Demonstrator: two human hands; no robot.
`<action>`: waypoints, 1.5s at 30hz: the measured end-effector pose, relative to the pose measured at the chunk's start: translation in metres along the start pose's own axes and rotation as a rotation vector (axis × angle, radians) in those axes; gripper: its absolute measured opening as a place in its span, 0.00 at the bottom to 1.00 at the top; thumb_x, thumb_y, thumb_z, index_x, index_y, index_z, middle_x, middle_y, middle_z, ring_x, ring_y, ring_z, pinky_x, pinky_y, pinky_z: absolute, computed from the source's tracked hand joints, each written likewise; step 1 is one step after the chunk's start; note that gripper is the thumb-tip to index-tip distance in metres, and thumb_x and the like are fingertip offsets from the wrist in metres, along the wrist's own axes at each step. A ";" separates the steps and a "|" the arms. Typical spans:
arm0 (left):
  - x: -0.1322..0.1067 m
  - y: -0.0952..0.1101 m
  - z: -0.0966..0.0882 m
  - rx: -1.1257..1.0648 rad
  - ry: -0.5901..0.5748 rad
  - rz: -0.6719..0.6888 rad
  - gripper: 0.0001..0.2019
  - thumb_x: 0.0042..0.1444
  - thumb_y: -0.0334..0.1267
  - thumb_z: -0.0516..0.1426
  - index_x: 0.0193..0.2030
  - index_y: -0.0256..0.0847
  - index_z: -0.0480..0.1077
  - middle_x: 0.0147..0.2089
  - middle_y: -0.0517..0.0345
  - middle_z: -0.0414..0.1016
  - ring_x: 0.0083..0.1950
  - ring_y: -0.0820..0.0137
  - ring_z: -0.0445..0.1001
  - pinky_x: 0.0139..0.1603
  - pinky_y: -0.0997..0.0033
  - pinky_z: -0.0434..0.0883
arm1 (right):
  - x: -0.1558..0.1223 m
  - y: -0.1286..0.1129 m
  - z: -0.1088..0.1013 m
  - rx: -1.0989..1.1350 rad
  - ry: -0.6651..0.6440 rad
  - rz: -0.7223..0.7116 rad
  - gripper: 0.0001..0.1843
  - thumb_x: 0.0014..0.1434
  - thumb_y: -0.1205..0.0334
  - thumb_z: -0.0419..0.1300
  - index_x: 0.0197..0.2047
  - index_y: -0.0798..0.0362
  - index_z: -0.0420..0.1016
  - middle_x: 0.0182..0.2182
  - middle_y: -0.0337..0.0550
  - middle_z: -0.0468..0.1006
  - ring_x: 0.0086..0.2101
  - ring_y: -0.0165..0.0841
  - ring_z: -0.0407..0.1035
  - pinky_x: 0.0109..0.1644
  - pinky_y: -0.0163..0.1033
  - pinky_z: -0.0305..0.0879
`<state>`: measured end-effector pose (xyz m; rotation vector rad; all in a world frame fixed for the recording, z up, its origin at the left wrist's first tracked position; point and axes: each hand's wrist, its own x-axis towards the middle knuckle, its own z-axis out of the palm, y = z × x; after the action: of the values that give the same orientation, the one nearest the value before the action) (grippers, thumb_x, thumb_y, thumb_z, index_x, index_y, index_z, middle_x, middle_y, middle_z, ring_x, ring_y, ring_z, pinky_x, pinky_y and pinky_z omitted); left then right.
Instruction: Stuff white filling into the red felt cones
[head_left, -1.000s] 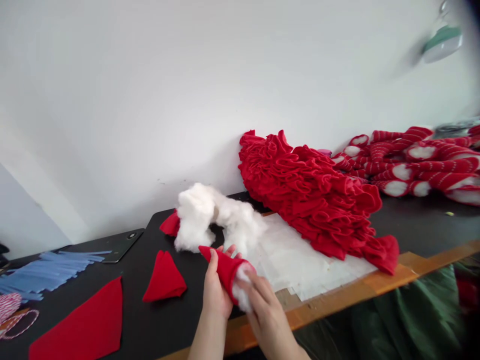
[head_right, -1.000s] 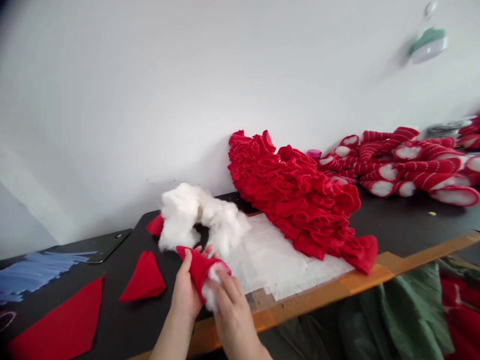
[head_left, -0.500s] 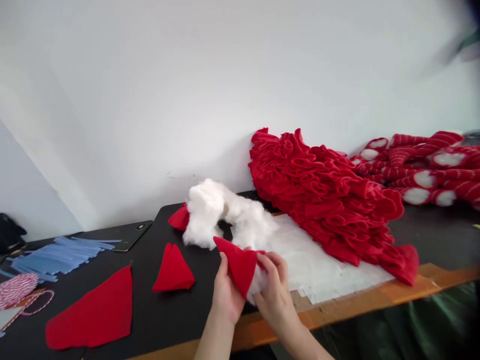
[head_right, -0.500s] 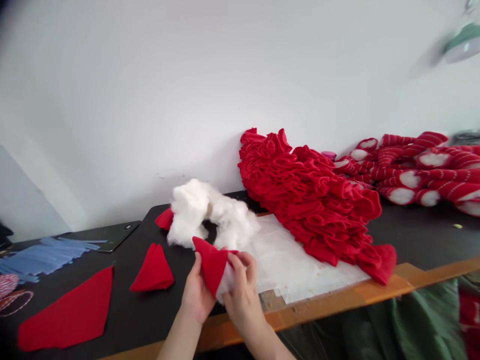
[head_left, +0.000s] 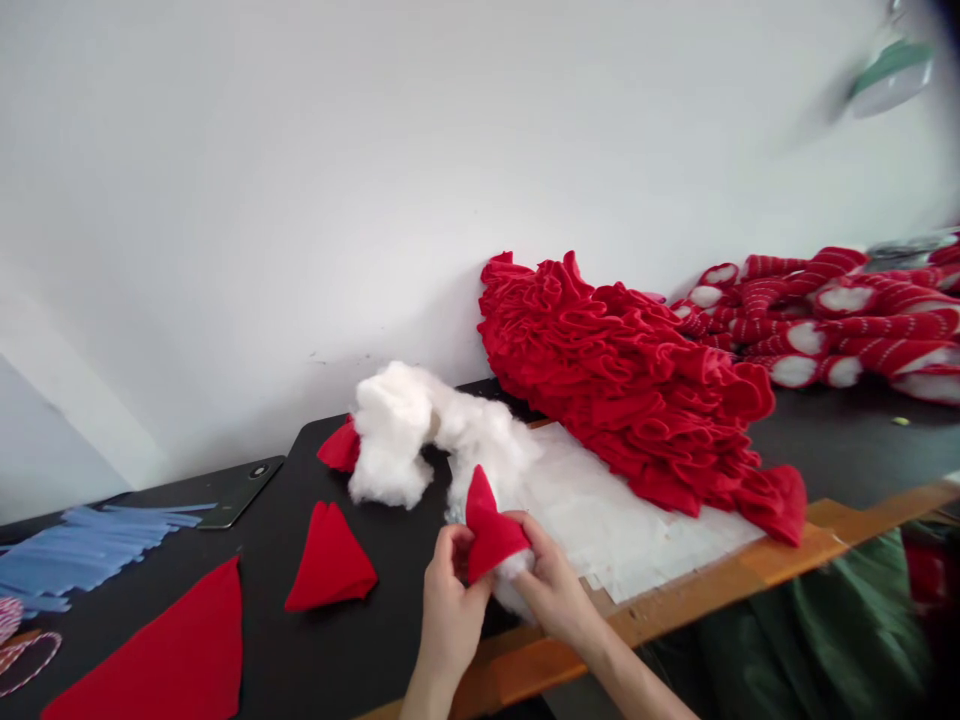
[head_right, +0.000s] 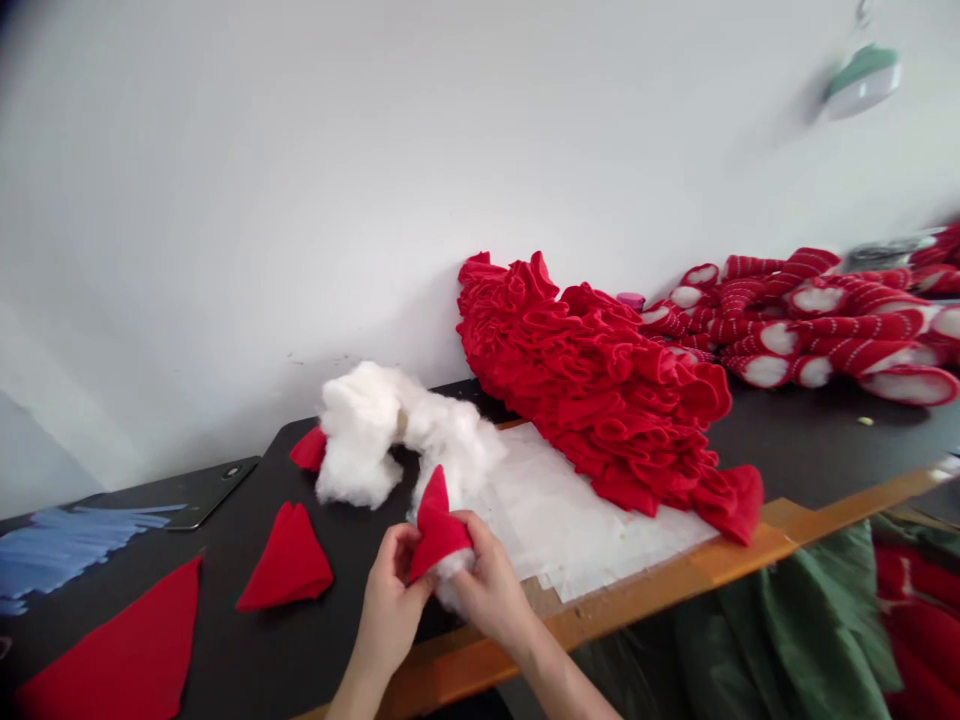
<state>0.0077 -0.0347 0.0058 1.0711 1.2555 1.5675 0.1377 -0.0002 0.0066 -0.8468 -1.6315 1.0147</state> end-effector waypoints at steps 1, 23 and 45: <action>0.003 -0.001 -0.001 0.055 0.040 0.016 0.11 0.39 0.25 0.64 0.29 0.41 0.70 0.27 0.61 0.72 0.30 0.69 0.69 0.33 0.75 0.63 | -0.004 -0.002 0.002 0.037 -0.046 -0.006 0.21 0.46 0.69 0.54 0.46 0.53 0.68 0.40 0.43 0.77 0.40 0.38 0.71 0.44 0.40 0.67; -0.011 -0.002 0.000 0.340 0.111 0.204 0.11 0.48 0.35 0.58 0.40 0.42 0.65 0.37 0.55 0.74 0.38 0.63 0.73 0.38 0.69 0.68 | -0.016 0.007 0.008 -0.005 0.078 -0.252 0.12 0.49 0.74 0.52 0.34 0.51 0.71 0.34 0.40 0.65 0.36 0.32 0.66 0.39 0.36 0.64; 0.004 0.012 0.007 -0.815 0.285 -0.408 0.13 0.52 0.37 0.61 0.44 0.36 0.71 0.40 0.48 0.77 0.39 0.63 0.77 0.43 0.65 0.73 | -0.032 0.005 0.024 -0.165 0.414 -0.147 0.09 0.53 0.67 0.58 0.40 0.52 0.72 0.35 0.46 0.74 0.35 0.37 0.72 0.38 0.40 0.73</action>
<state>0.0118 -0.0314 0.0193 0.0718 0.7918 1.6914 0.1227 -0.0320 -0.0136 -0.9589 -1.4072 0.5616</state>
